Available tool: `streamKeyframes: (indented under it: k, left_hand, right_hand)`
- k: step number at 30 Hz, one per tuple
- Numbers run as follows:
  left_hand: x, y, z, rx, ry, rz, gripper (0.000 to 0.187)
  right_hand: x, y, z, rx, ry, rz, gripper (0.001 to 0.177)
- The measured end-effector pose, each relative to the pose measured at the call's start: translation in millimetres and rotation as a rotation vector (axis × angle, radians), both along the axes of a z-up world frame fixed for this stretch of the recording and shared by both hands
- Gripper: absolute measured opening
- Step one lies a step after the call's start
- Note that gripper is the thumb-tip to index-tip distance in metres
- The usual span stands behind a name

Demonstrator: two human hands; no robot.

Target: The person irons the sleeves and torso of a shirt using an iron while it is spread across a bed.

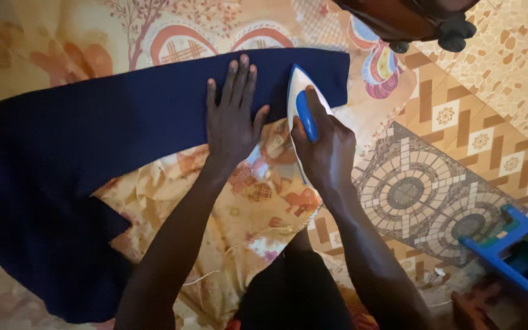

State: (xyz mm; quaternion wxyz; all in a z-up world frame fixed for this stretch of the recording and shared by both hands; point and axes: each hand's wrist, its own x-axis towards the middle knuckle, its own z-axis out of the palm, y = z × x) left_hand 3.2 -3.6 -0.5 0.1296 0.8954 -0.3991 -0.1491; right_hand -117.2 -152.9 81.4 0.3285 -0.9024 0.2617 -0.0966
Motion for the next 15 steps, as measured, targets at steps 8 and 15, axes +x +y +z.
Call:
streamKeyframes:
  k: [8,15]
  left_hand:
    - [-5.1,6.2,-0.3,-0.024,0.056,0.020,0.075]
    - [3.4,91.7,4.1,0.026,-0.131,0.345,0.072]
  right_hand:
    - [15.5,-12.1,-10.6,0.089,0.094,0.023,0.054]
    - [-15.2,-32.3,35.0,0.146,0.366,0.373,0.058]
